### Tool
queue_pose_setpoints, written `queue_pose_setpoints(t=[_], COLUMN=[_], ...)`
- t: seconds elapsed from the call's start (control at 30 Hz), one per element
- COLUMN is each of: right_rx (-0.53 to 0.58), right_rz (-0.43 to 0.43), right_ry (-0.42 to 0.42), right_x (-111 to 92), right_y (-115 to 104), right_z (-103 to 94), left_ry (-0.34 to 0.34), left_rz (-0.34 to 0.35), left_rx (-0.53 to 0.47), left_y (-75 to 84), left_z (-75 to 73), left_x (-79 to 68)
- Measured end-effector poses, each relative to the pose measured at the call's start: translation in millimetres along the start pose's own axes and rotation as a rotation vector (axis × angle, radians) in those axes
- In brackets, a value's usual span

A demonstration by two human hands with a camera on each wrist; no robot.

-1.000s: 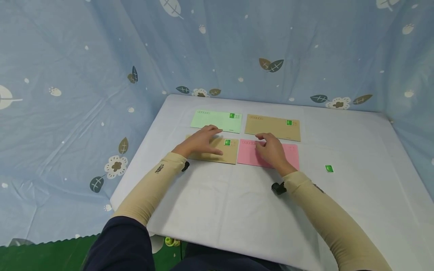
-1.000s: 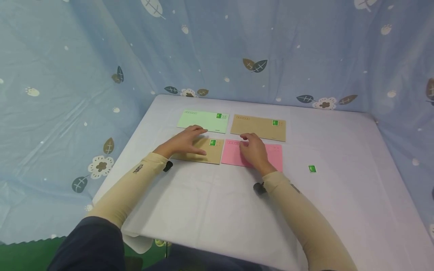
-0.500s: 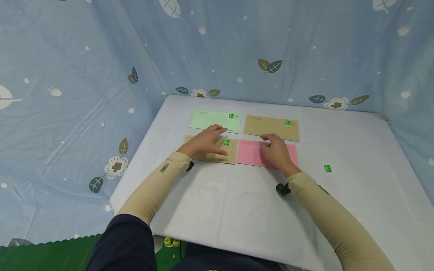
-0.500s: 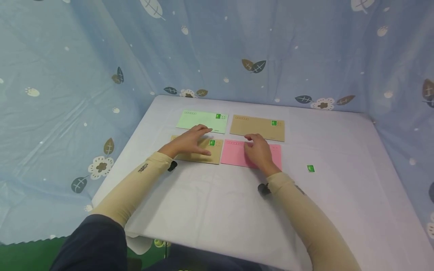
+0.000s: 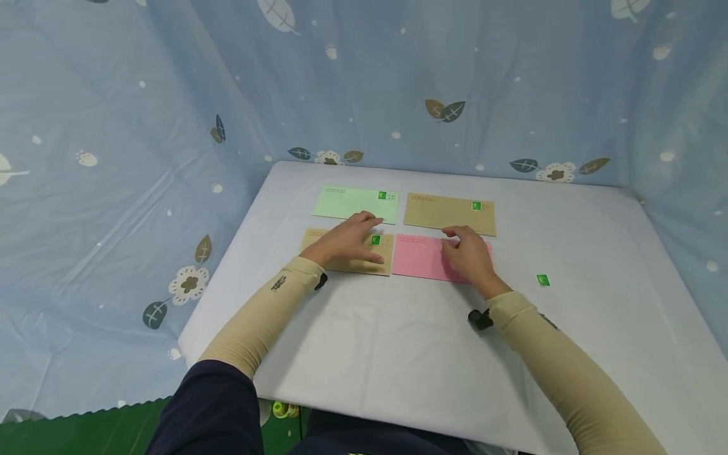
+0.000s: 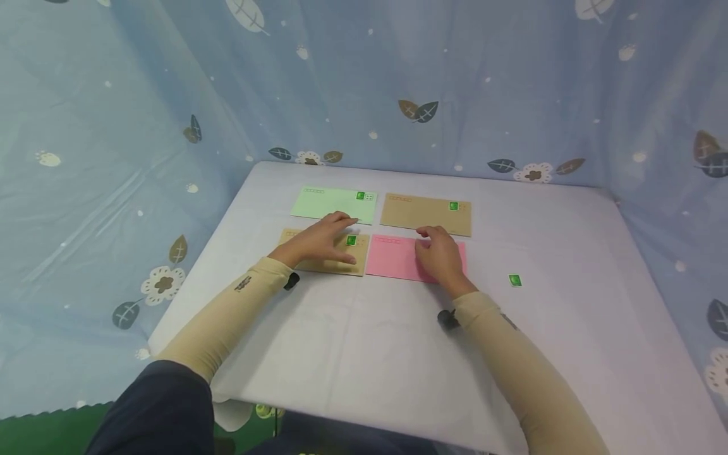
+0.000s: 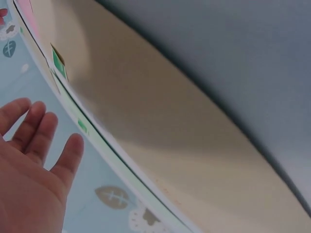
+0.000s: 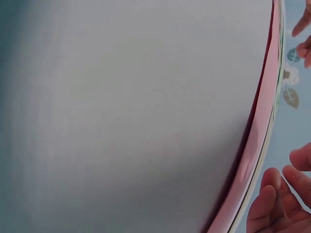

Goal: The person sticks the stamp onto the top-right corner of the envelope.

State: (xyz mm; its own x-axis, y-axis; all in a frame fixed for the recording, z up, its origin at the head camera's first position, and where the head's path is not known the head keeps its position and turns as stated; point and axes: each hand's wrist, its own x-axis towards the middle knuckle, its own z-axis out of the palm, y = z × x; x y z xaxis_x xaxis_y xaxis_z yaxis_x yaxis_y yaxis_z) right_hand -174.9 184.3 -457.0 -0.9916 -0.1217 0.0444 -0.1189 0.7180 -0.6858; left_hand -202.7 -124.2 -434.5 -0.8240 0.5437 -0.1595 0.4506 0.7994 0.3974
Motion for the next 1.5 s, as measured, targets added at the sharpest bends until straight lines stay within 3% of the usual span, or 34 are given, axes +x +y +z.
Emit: queue_pose_setpoints(t=[0.5,1.5], right_rx=[-0.031,-0.062], right_rz=[0.021,0.082], right_ry=[0.024,0.047], right_x=[-5.9,-18.3], right_y=[11.8,44.1], right_z=[-18.4,-48.8], left_ry=[-0.006,-0.018], left_rz=[0.014,-0.017], left_rx=[-0.011,-0.016], left_y=[8.5,24.9], left_z=[10.7,19.3], left_x=[11.3,20.3])
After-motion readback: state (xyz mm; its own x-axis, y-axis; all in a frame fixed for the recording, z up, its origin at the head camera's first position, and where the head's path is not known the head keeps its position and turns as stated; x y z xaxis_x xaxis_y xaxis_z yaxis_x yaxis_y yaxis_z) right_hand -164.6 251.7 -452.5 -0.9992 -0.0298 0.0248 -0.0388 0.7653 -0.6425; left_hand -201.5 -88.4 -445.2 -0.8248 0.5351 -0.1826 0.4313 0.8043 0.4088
